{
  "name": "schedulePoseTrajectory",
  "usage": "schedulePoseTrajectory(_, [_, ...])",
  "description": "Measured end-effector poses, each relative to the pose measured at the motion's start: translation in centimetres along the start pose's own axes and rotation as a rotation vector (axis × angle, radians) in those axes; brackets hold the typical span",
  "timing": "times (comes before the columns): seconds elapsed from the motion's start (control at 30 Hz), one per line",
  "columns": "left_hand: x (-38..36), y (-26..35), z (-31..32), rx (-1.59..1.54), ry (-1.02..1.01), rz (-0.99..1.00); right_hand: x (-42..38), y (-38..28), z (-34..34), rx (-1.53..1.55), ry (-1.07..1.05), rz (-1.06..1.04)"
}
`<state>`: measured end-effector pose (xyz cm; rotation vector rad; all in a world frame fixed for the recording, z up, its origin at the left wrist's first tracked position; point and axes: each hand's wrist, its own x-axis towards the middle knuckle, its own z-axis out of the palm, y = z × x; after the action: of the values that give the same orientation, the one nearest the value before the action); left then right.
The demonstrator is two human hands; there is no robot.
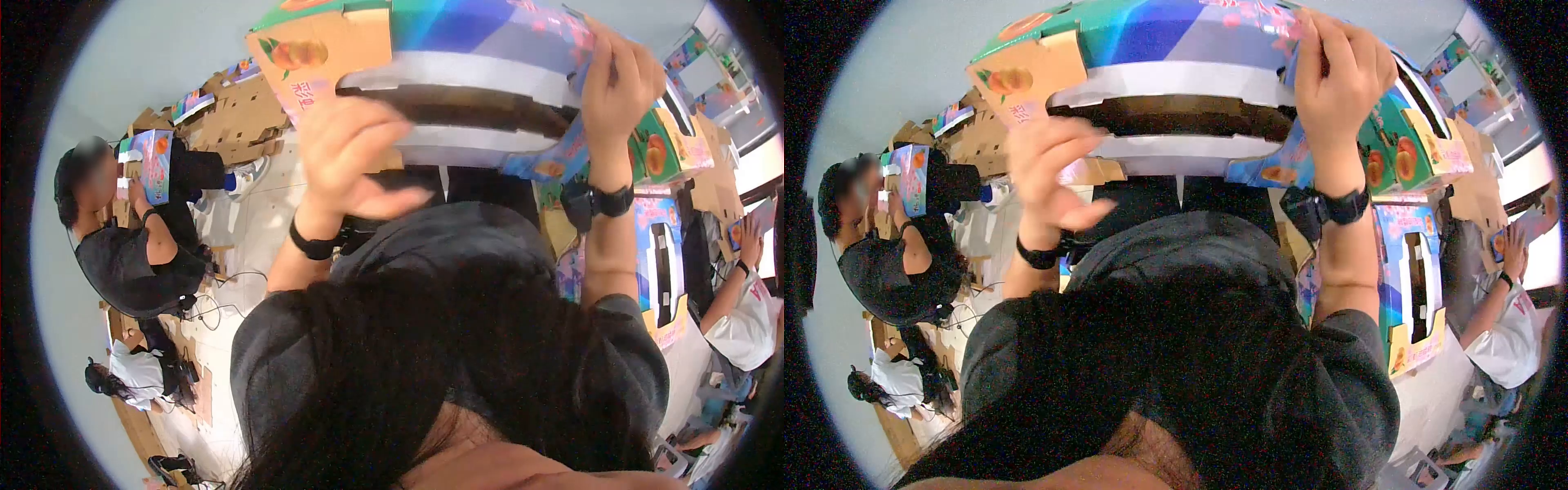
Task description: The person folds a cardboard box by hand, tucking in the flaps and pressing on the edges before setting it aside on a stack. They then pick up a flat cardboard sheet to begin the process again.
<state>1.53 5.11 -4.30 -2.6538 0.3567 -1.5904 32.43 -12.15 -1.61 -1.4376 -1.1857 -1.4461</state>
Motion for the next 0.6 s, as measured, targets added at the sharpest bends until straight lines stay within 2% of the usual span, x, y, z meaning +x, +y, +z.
schedulePoseTrajectory(0.03, [0.0, -0.1, 1.5, 0.031, -0.073, -0.048, 0.8, -0.8, -0.2, -0.005, -0.084, 0.04])
schedulePoseTrajectory(0.13, [-1.1, -0.1, 4.5, 0.155, -0.265, -0.116, 2.9, -2.4, 1.7, 0.04, 0.017, 0.01])
schedulePoseTrajectory(0.17, [-1.3, -0.2, 5.0, 0.203, -0.324, -0.125, 3.2, -2.5, 1.9, -0.025, -0.051, 0.029])
schedulePoseTrajectory(0.3, [-1.0, -1.7, 5.9, 0.164, -0.27, -0.165, 2.2, -3.3, 2.4, -0.218, -0.229, -0.005])
schedulePoseTrajectory(0.4, [-1.0, -3.9, 6.4, 0.108, -0.263, -0.18, -0.6, -3.2, 3.0, -0.003, -0.214, -0.122])
schedulePoseTrajectory(0.47, [-0.6, -4.9, 6.6, 0.07, -0.272, -0.186, -2.9, -4.7, 2.4, 0.145, -0.453, -0.044])
schedulePoseTrajectory(0.6, [-0.3, -6.8, 7.5, 0.072, -0.319, -0.173, -6.5, -4.7, 4.1, 0.155, -0.536, -0.039])
